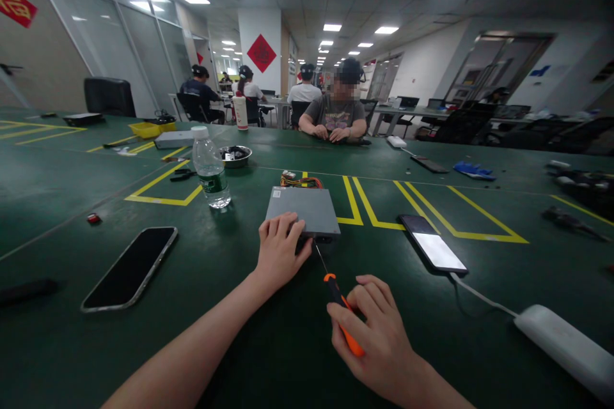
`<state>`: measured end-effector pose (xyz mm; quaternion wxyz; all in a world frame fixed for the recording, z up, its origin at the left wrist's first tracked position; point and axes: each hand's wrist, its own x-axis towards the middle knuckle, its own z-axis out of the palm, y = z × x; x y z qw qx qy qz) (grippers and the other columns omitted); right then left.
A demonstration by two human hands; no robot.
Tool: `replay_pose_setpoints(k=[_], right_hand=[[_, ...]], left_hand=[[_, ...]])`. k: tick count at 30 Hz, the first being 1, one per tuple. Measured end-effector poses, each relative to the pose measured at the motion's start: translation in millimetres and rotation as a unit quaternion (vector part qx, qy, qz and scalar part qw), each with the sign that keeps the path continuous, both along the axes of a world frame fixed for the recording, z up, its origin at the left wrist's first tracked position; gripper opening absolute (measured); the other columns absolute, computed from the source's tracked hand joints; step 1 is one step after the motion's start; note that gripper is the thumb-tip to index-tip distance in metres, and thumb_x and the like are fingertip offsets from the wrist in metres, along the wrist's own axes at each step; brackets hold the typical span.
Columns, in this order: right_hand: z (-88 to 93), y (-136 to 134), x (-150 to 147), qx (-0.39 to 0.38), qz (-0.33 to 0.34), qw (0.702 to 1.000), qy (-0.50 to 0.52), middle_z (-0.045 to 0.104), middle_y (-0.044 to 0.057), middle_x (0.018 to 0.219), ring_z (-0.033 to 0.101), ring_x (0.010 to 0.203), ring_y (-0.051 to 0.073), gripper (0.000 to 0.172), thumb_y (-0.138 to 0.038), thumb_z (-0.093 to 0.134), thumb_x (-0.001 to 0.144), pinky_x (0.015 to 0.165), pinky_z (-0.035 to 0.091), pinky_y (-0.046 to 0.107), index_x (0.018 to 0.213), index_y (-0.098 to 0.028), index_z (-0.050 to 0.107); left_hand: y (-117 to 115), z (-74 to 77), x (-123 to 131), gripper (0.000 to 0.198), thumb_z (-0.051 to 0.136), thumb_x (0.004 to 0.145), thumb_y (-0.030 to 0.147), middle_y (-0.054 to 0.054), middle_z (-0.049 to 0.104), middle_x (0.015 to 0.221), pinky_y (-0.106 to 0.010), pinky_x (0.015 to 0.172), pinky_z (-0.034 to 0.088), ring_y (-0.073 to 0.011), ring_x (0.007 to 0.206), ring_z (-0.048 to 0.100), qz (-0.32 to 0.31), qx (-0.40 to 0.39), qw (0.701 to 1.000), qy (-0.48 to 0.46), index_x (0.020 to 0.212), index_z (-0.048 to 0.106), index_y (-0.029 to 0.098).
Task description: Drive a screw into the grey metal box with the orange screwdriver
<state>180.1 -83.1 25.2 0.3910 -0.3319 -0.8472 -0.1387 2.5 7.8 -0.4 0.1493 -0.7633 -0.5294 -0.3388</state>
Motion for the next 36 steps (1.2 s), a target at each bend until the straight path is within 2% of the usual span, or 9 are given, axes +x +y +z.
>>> replay_pose_setpoints(k=[3, 7, 10, 15, 29, 36], right_hand=[[1.0, 0.4, 1.6, -0.012, 0.003, 1.000, -0.011, 0.053, 0.002, 0.067, 0.051, 0.063, 0.015, 0.012, -0.021, 0.051, 0.081, 0.076, 0.044, 0.038, 0.087, -0.017, 0.060], [-1.7, 2.4, 5.6, -0.032, -0.008, 0.999, 0.023, 0.060, 0.002, 0.072, 0.054, 0.059, 0.013, 0.020, -0.023, 0.050, 0.083, 0.077, 0.045, 0.037, 0.101, -0.013, 0.053], [-3.5, 3.0, 5.8, -0.029, -0.011, 0.999, 0.023, 0.058, 0.000, 0.068, 0.052, 0.058, 0.012, 0.014, -0.016, 0.048, 0.081, 0.078, 0.045, 0.037, 0.093, -0.017, 0.054], [-3.5, 2.5, 2.1, -0.012, -0.005, 1.000, -0.013, 0.051, 0.001, 0.066, 0.048, 0.063, 0.014, 0.017, -0.012, 0.048, 0.076, 0.078, 0.045, 0.039, 0.084, -0.020, 0.061], [9.3, 2.5, 16.5, 0.045, 0.004, 0.999, 0.016, 0.052, -0.003, 0.060, 0.045, 0.054, 0.011, 0.012, -0.011, 0.053, 0.074, 0.072, 0.044, 0.036, 0.081, -0.020, 0.058], [8.2, 5.0, 21.9, 0.047, -0.008, 0.999, 0.016, 0.053, -0.002, 0.060, 0.046, 0.054, 0.011, 0.012, -0.012, 0.054, 0.073, 0.073, 0.043, 0.037, 0.082, -0.020, 0.058]], left_hand=[[-0.2, 0.5, -0.3, 0.027, 0.051, 0.082, 0.035, -0.008, 0.054, 0.117, -0.042, 0.089, 0.029, -0.0252, 0.110, 0.045, 0.003, -0.001, 1.000, 0.006, 0.105, 0.054, 0.022], [-0.4, 0.5, 0.2, 0.027, 0.052, 0.081, 0.035, -0.008, 0.055, 0.116, -0.042, 0.089, 0.029, -0.0253, 0.109, 0.045, 0.002, 0.000, 1.000, 0.005, 0.104, 0.054, 0.022], [-0.1, -0.3, 0.9, 0.027, 0.053, 0.081, 0.034, -0.008, 0.055, 0.116, -0.042, 0.089, 0.030, -0.0255, 0.108, 0.046, 0.003, 0.001, 1.000, 0.000, 0.105, 0.054, 0.023], [0.2, -1.1, 1.2, 0.027, 0.053, 0.080, 0.034, -0.008, 0.055, 0.116, -0.043, 0.089, 0.029, -0.0257, 0.108, 0.045, 0.001, 0.002, 1.000, -0.007, 0.105, 0.054, 0.024], [0.5, -1.0, 0.1, 0.026, 0.050, 0.082, 0.035, -0.008, 0.055, 0.116, -0.042, 0.090, 0.030, -0.0256, 0.110, 0.045, 0.004, -0.005, 1.000, -0.001, 0.105, 0.054, 0.023], [-0.5, 0.2, 0.2, 0.026, 0.050, 0.082, 0.035, -0.009, 0.054, 0.117, -0.043, 0.089, 0.030, -0.0255, 0.110, 0.045, -0.001, -0.001, 1.000, 0.000, 0.105, 0.053, 0.023]])
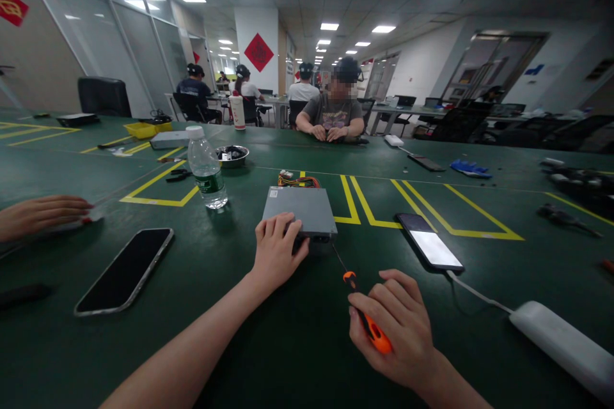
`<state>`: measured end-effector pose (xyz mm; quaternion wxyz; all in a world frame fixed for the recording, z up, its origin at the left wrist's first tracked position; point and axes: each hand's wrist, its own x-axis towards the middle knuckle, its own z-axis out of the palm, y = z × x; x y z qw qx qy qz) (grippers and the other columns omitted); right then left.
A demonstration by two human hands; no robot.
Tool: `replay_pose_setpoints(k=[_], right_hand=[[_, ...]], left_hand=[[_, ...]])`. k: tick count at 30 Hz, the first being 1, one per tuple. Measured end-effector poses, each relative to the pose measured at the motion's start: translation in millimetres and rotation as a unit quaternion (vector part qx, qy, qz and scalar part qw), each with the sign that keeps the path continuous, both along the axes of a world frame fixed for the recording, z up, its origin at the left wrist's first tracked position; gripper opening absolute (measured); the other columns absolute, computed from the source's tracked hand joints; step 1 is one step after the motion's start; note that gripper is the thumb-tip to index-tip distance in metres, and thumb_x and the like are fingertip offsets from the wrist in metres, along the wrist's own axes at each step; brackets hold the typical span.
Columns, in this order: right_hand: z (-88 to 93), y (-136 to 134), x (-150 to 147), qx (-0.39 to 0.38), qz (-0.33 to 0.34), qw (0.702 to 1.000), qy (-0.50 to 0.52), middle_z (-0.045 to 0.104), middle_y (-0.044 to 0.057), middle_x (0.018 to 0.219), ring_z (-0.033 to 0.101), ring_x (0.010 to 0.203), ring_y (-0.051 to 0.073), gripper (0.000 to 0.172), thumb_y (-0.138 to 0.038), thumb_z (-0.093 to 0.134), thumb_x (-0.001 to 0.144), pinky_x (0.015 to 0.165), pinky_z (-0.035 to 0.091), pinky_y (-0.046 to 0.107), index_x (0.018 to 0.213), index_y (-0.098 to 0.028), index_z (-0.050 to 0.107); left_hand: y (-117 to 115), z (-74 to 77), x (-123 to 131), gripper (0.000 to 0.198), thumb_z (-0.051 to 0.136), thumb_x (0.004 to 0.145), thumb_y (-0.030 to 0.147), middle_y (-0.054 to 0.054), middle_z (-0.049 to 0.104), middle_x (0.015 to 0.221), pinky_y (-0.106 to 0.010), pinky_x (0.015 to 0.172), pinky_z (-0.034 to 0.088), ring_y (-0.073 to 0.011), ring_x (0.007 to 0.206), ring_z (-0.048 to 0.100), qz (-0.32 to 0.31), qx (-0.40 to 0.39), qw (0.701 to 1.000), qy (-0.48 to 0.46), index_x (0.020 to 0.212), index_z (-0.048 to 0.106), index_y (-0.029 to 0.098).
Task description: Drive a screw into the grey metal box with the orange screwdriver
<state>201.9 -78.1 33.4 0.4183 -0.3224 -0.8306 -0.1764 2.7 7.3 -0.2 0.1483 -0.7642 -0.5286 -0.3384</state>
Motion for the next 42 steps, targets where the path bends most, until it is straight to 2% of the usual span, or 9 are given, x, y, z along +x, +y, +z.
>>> replay_pose_setpoints(k=[12, 17, 23, 27, 31, 34, 38, 42], right_hand=[[-0.4, -0.8, 0.1, -0.010, -0.006, 1.000, 0.000, 0.052, -0.001, 0.060, 0.045, 0.056, 0.012, 0.010, -0.011, 0.054, 0.074, 0.074, 0.042, 0.037, 0.080, -0.018, 0.059], [0.0, -2.9, 0.5, -0.035, -0.006, 0.999, -0.016, 0.052, 0.001, 0.061, 0.047, 0.059, 0.014, 0.006, -0.021, 0.055, 0.077, 0.074, 0.042, 0.039, 0.078, -0.017, 0.060], [-4.2, -3.2, 1.8, -0.052, -0.027, 0.998, -0.030, 0.059, 0.002, 0.070, 0.051, 0.057, 0.012, 0.019, -0.018, 0.051, 0.080, 0.076, 0.043, 0.038, 0.098, -0.011, 0.054], [-7.0, -3.9, -0.7, -0.070, -0.015, 0.997, -0.036, 0.056, 0.001, 0.066, 0.050, 0.058, 0.013, 0.011, -0.015, 0.050, 0.078, 0.076, 0.044, 0.038, 0.087, -0.014, 0.056], [-8.0, -4.6, -6.1, -0.068, -0.003, 0.997, -0.037, 0.056, 0.003, 0.067, 0.050, 0.063, 0.014, 0.014, -0.012, 0.050, 0.075, 0.077, 0.044, 0.039, 0.084, -0.016, 0.061], [-8.2, -4.0, -6.9, -0.063, -0.005, 0.997, -0.035, 0.055, 0.002, 0.068, 0.051, 0.064, 0.015, 0.013, -0.017, 0.052, 0.076, 0.078, 0.044, 0.040, 0.084, -0.017, 0.062], [-8.6, -3.0, -0.9, -0.062, -0.004, 0.997, -0.046, 0.058, 0.001, 0.069, 0.053, 0.062, 0.014, 0.014, -0.021, 0.053, 0.079, 0.077, 0.045, 0.037, 0.091, -0.015, 0.057], [-8.9, -5.8, 4.0, -0.066, -0.036, 0.997, -0.020, 0.062, 0.003, 0.075, 0.058, 0.067, 0.015, 0.016, -0.019, 0.049, 0.081, 0.073, 0.047, 0.033, 0.096, -0.015, 0.053]], left_hand=[[2.0, -2.8, -0.1, 0.027, 0.050, 0.082, 0.036, -0.008, 0.055, 0.116, -0.042, 0.090, 0.029, -0.0252, 0.110, 0.046, 0.003, 0.004, 1.000, -0.001, 0.105, 0.054, 0.023], [0.7, -0.9, -0.1, 0.027, 0.049, 0.082, 0.036, -0.008, 0.055, 0.117, -0.042, 0.089, 0.030, -0.0253, 0.109, 0.046, 0.002, 0.004, 1.000, 0.001, 0.105, 0.054, 0.022], [0.9, -1.6, -1.5, 0.028, 0.049, 0.083, 0.036, -0.009, 0.055, 0.116, -0.042, 0.089, 0.029, -0.0252, 0.110, 0.046, 0.000, 0.002, 1.000, 0.007, 0.106, 0.054, 0.022], [1.7, -2.0, -1.5, 0.027, 0.050, 0.082, 0.036, -0.009, 0.055, 0.116, -0.042, 0.089, 0.029, -0.0252, 0.111, 0.045, -0.002, 0.005, 1.000, 0.006, 0.105, 0.054, 0.022], [1.8, -2.1, -1.6, 0.027, 0.050, 0.082, 0.035, -0.008, 0.055, 0.116, -0.042, 0.089, 0.029, -0.0248, 0.110, 0.045, -0.002, 0.003, 1.000, 0.002, 0.105, 0.054, 0.022], [2.3, -2.9, -2.1, 0.027, 0.051, 0.082, 0.035, -0.008, 0.055, 0.117, -0.042, 0.090, 0.029, -0.0243, 0.111, 0.045, -0.006, 0.006, 1.000, 0.002, 0.106, 0.054, 0.023], [3.6, -4.5, -2.6, 0.027, 0.050, 0.083, 0.036, -0.007, 0.056, 0.116, -0.040, 0.090, 0.029, -0.0229, 0.111, 0.046, -0.008, 0.019, 1.000, -0.002, 0.106, 0.053, 0.023], [4.2, -5.0, -3.2, 0.027, 0.048, 0.084, 0.036, -0.007, 0.056, 0.116, -0.040, 0.090, 0.029, -0.0228, 0.111, 0.046, -0.014, 0.017, 1.000, 0.000, 0.107, 0.053, 0.022]])
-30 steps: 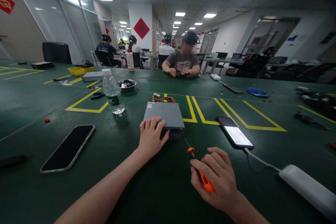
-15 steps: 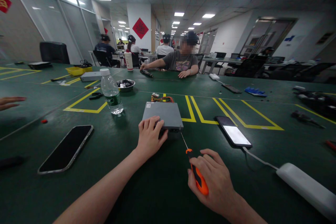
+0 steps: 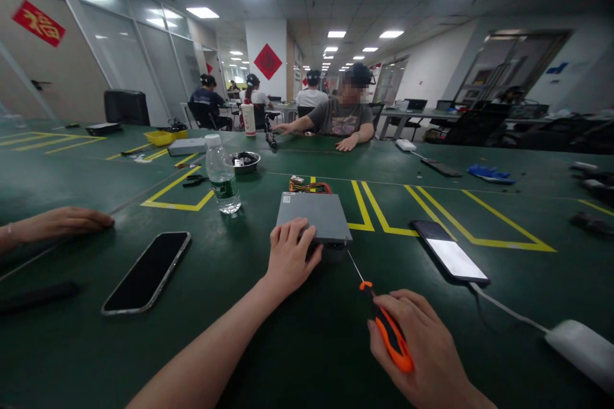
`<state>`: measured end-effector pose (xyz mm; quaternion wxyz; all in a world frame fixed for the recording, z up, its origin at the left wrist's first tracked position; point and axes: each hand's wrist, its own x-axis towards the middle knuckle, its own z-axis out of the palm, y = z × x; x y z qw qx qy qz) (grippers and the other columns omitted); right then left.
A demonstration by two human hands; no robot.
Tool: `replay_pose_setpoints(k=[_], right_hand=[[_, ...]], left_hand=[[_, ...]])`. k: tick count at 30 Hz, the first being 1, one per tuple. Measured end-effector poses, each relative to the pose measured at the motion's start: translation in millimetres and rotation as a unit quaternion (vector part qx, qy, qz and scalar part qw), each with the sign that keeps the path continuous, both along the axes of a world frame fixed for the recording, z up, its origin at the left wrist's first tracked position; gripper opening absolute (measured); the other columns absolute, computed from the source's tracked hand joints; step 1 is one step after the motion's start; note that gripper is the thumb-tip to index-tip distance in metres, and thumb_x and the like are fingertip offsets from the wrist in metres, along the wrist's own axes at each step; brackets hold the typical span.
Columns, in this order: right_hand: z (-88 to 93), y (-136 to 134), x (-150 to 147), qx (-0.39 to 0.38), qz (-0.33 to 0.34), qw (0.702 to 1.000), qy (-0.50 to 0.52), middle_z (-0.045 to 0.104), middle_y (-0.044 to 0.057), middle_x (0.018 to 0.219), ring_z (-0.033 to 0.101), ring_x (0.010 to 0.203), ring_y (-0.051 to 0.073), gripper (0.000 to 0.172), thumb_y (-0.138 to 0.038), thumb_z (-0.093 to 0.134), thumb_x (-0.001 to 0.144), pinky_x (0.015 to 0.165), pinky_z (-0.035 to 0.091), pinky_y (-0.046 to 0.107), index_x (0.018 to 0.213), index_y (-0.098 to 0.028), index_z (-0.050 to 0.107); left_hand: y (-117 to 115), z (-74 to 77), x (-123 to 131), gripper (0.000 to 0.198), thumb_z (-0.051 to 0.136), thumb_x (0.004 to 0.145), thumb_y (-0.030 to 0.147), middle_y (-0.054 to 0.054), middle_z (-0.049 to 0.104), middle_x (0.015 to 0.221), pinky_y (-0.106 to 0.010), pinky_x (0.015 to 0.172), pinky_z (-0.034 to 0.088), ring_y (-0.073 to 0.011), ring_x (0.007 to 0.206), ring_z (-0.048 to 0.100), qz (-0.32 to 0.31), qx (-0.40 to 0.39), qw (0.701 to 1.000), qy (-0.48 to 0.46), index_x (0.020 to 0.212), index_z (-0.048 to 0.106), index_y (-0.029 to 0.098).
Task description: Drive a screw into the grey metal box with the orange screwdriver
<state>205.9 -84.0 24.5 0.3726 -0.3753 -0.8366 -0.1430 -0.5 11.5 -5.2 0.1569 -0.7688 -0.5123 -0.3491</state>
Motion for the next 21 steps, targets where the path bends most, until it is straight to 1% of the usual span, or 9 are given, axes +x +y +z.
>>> replay_pose_setpoints(k=[4, 7, 9, 12, 14, 15, 17, 19, 21], right_hand=[[-1.1, -7.1, -3.3, -0.015, -0.029, 0.999, 0.006, 0.060, 0.001, 0.073, 0.059, 0.068, 0.015, 0.011, -0.016, 0.047, 0.082, 0.080, 0.045, 0.036, 0.089, -0.019, 0.056], [-4.5, -13.3, -8.3, -0.031, -0.048, 0.998, 0.015, 0.061, 0.001, 0.075, 0.059, 0.069, 0.014, 0.015, -0.015, 0.047, 0.083, 0.085, 0.043, 0.038, 0.092, -0.020, 0.058], [-6.8, -16.9, -11.7, -0.041, -0.068, 0.997, 0.013, 0.062, 0.002, 0.080, 0.061, 0.074, 0.016, 0.015, -0.019, 0.049, 0.084, 0.087, 0.043, 0.040, 0.095, -0.021, 0.059], [-7.9, -20.2, -16.1, -0.053, -0.114, 0.992, 0.025, 0.065, 0.003, 0.083, 0.063, 0.077, 0.019, 0.022, -0.035, 0.048, 0.087, 0.080, 0.046, 0.039, 0.100, -0.020, 0.056], [-7.1, -20.9, -17.9, -0.063, -0.166, 0.982, 0.068, 0.064, 0.003, 0.074, 0.063, 0.070, 0.019, 0.030, -0.044, 0.045, 0.087, 0.068, 0.049, 0.036, 0.103, -0.019, 0.053], [-6.8, -21.0, -18.4, -0.068, -0.189, 0.976, 0.089, 0.064, 0.002, 0.071, 0.062, 0.066, 0.019, 0.031, -0.045, 0.043, 0.088, 0.063, 0.049, 0.034, 0.101, -0.019, 0.053], [-7.5, -21.6, -19.2, -0.075, -0.211, 0.969, 0.106, 0.064, 0.002, 0.071, 0.062, 0.066, 0.018, 0.028, -0.042, 0.041, 0.089, 0.059, 0.049, 0.032, 0.098, -0.019, 0.054], [-10.8, -22.8, -20.6, -0.059, -0.197, 0.975, 0.087, 0.065, 0.004, 0.079, 0.063, 0.071, 0.018, 0.023, -0.035, 0.041, 0.090, 0.067, 0.049, 0.033, 0.098, -0.019, 0.054], [-16.1, -24.8, -22.9, -0.041, -0.182, 0.981, 0.060, 0.064, 0.006, 0.083, 0.062, 0.076, 0.019, 0.022, -0.028, 0.041, 0.091, 0.075, 0.047, 0.036, 0.104, -0.016, 0.054]], left_hand=[[-2.5, 2.0, -1.5, 0.030, 0.048, 0.083, 0.035, -0.009, 0.054, 0.119, -0.041, 0.092, 0.028, -0.0242, 0.113, 0.044, -0.010, -0.009, 1.000, 0.004, 0.109, 0.052, 0.021], [-5.1, 4.5, -2.9, 0.032, 0.049, 0.082, 0.035, -0.010, 0.052, 0.123, -0.043, 0.094, 0.028, -0.0260, 0.115, 0.043, -0.010, -0.022, 1.000, 0.015, 0.110, 0.053, 0.021], [-6.1, 5.7, -3.7, 0.033, 0.049, 0.081, 0.034, -0.010, 0.051, 0.125, -0.043, 0.096, 0.028, -0.0261, 0.117, 0.042, -0.015, -0.030, 0.999, 0.023, 0.111, 0.052, 0.020], [-6.5, 6.3, -4.2, 0.033, 0.050, 0.081, 0.032, -0.009, 0.049, 0.129, -0.044, 0.100, 0.025, -0.0256, 0.121, 0.040, -0.023, -0.029, 0.999, 0.021, 0.112, 0.052, 0.021], [-6.8, 6.3, -4.3, 0.034, 0.050, 0.080, 0.032, -0.008, 0.050, 0.129, -0.045, 0.101, 0.025, -0.0255, 0.121, 0.040, -0.030, -0.027, 0.999, 0.017, 0.113, 0.052, 0.022], [-7.0, 6.3, -4.3, 0.035, 0.050, 0.080, 0.031, -0.008, 0.050, 0.129, -0.045, 0.102, 0.025, -0.0255, 0.121, 0.041, -0.033, -0.027, 0.999, 0.017, 0.113, 0.052, 0.022], [-7.7, 6.7, -4.6, 0.036, 0.050, 0.080, 0.031, -0.008, 0.050, 0.129, -0.045, 0.102, 0.025, -0.0251, 0.120, 0.042, -0.036, -0.028, 0.999, 0.018, 0.115, 0.051, 0.022], [-8.5, 7.7, -5.6, 0.037, 0.050, 0.080, 0.030, -0.008, 0.050, 0.130, -0.044, 0.102, 0.026, -0.0247, 0.121, 0.041, -0.035, -0.032, 0.999, 0.020, 0.116, 0.050, 0.021], [-9.2, 9.4, -7.4, 0.040, 0.049, 0.081, 0.030, -0.007, 0.049, 0.131, -0.043, 0.101, 0.026, -0.0243, 0.122, 0.040, -0.039, -0.041, 0.998, 0.026, 0.120, 0.048, 0.021]])
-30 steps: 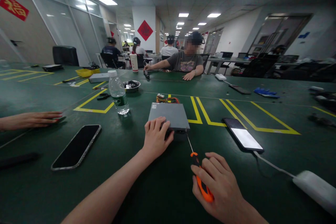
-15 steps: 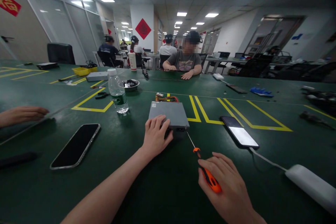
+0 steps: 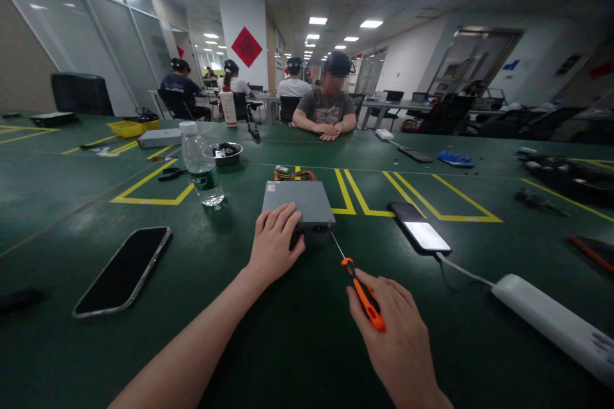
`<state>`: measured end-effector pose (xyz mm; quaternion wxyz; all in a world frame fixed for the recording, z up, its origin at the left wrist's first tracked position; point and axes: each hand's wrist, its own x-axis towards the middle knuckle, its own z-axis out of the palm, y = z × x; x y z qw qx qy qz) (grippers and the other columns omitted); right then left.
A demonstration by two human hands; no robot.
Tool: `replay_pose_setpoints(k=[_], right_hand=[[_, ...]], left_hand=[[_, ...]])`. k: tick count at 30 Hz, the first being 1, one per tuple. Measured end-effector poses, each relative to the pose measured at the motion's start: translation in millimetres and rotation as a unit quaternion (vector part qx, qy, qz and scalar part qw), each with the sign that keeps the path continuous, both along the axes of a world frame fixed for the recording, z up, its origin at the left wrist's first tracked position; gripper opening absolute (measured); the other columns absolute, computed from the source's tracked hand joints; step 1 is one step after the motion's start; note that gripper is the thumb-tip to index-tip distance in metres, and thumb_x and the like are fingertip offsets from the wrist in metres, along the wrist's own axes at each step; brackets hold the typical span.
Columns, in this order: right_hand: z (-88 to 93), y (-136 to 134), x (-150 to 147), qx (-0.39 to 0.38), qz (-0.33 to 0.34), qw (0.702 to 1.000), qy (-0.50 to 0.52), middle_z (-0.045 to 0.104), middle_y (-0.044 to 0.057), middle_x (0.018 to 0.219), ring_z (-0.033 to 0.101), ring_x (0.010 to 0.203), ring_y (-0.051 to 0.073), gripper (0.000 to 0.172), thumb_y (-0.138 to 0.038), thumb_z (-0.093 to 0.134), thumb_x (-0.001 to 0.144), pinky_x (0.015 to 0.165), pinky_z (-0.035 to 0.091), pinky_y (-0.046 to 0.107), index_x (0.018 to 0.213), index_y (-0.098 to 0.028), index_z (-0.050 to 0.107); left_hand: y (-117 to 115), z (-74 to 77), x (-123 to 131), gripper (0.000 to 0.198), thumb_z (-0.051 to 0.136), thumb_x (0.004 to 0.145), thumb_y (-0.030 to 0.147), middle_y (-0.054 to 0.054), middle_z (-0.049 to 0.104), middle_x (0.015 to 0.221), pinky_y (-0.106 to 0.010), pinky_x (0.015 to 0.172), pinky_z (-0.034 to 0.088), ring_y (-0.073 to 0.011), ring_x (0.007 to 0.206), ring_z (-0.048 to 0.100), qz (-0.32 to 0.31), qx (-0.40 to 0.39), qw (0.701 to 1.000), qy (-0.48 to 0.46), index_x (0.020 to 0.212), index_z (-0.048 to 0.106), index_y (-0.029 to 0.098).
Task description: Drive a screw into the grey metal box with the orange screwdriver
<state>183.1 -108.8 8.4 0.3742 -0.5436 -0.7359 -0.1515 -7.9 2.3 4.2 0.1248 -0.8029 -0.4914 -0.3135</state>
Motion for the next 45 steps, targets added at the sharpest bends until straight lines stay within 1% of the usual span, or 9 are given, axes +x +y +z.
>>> replay_pose_setpoints(k=[5, 12, 15, 19, 24, 27, 34, 38, 45], right_hand=[[-7.9, -3.6, -4.5, -0.028, -0.006, 0.999, -0.023, 0.059, 0.006, 0.079, 0.057, 0.071, 0.018, 0.025, -0.025, 0.036, 0.092, 0.067, 0.045, 0.035, 0.107, -0.017, 0.055], [6.1, -2.4, -6.3, -0.062, -0.074, 0.994, 0.059, 0.060, 0.003, 0.070, 0.060, 0.067, 0.021, 0.037, -0.052, 0.043, 0.086, 0.062, 0.045, 0.035, 0.097, -0.018, 0.053], [8.5, -2.9, -7.1, -0.048, -0.051, 0.996, 0.053, 0.062, 0.004, 0.074, 0.060, 0.068, 0.020, 0.025, -0.039, 0.038, 0.091, 0.066, 0.045, 0.036, 0.090, -0.020, 0.053], [4.3, -3.4, -7.5, -0.007, -0.034, 0.999, 0.007, 0.061, 0.005, 0.078, 0.058, 0.073, 0.019, 0.019, -0.027, 0.038, 0.090, 0.074, 0.042, 0.038, 0.097, -0.019, 0.055], [-0.5, -3.9, -9.6, -0.027, -0.042, 0.998, 0.033, 0.060, 0.005, 0.079, 0.059, 0.075, 0.020, 0.022, -0.034, 0.040, 0.090, 0.072, 0.044, 0.038, 0.095, -0.019, 0.055], [-2.0, -4.7, -12.4, -0.056, -0.066, 0.993, 0.082, 0.062, 0.005, 0.078, 0.060, 0.073, 0.021, 0.028, -0.045, 0.041, 0.089, 0.061, 0.046, 0.033, 0.095, -0.021, 0.054], [-9.4, -5.9, -17.2, -0.027, -0.019, 0.999, 0.014, 0.059, 0.006, 0.081, 0.058, 0.075, 0.020, 0.022, -0.023, 0.038, 0.090, 0.072, 0.045, 0.039, 0.104, -0.018, 0.054], [-9.2, -5.0, -18.5, -0.048, -0.011, 0.998, 0.025, 0.058, 0.006, 0.087, 0.057, 0.081, 0.021, 0.022, -0.021, 0.040, 0.088, 0.075, 0.045, 0.041, 0.104, -0.018, 0.054], [-1.3, -7.6, -26.5, -0.014, 0.013, 0.999, 0.048, 0.059, 0.005, 0.087, 0.057, 0.084, 0.020, 0.020, -0.018, 0.044, 0.085, 0.082, 0.042, 0.043, 0.103, -0.019, 0.053]], left_hand=[[-0.2, 4.3, -6.6, 0.046, 0.046, 0.082, 0.026, -0.005, 0.046, 0.133, -0.040, 0.099, 0.028, -0.0223, 0.123, 0.038, -0.030, -0.019, 0.999, 0.020, 0.127, 0.042, 0.025], [0.9, 5.2, -10.3, 0.045, 0.047, 0.081, 0.024, -0.005, 0.046, 0.133, -0.041, 0.098, 0.028, -0.0232, 0.123, 0.038, -0.041, -0.031, 0.999, 0.014, 0.125, 0.044, 0.026], [0.9, 6.3, -12.0, 0.044, 0.047, 0.081, 0.025, -0.005, 0.046, 0.133, -0.041, 0.098, 0.028, -0.0232, 0.123, 0.037, -0.047, -0.037, 0.998, 0.014, 0.125, 0.044, 0.027], [1.6, 5.5, -11.8, 0.044, 0.047, 0.081, 0.025, -0.005, 0.046, 0.132, -0.041, 0.097, 0.028, -0.0233, 0.122, 0.038, -0.040, -0.036, 0.998, 0.017, 0.124, 0.044, 0.027], [1.3, 2.7, -3.4, 0.036, 0.048, 0.082, 0.029, -0.006, 0.051, 0.127, -0.042, 0.095, 0.029, -0.0240, 0.118, 0.041, -0.011, -0.015, 1.000, -0.002, 0.118, 0.049, 0.026], [1.0, 1.6, 2.1, 0.032, 0.049, 0.082, 0.034, -0.006, 0.052, 0.124, -0.043, 0.093, 0.029, -0.0247, 0.115, 0.043, 0.012, -0.004, 1.000, -0.014, 0.113, 0.052, 0.026], [2.2, -0.9, 7.2, 0.029, 0.051, 0.081, 0.033, -0.006, 0.054, 0.122, -0.044, 0.092, 0.028, -0.0250, 0.113, 0.044, 0.028, 0.014, 0.999, -0.034, 0.109, 0.054, 0.027], [1.7, -0.6, 8.5, 0.028, 0.049, 0.082, 0.034, -0.006, 0.054, 0.121, -0.044, 0.091, 0.029, -0.0255, 0.112, 0.045, 0.036, 0.019, 0.998, -0.036, 0.109, 0.054, 0.026], [2.2, -0.9, 8.6, 0.028, 0.049, 0.082, 0.034, -0.007, 0.054, 0.122, -0.043, 0.090, 0.029, -0.0253, 0.112, 0.044, 0.038, 0.018, 0.998, -0.040, 0.109, 0.054, 0.026]])
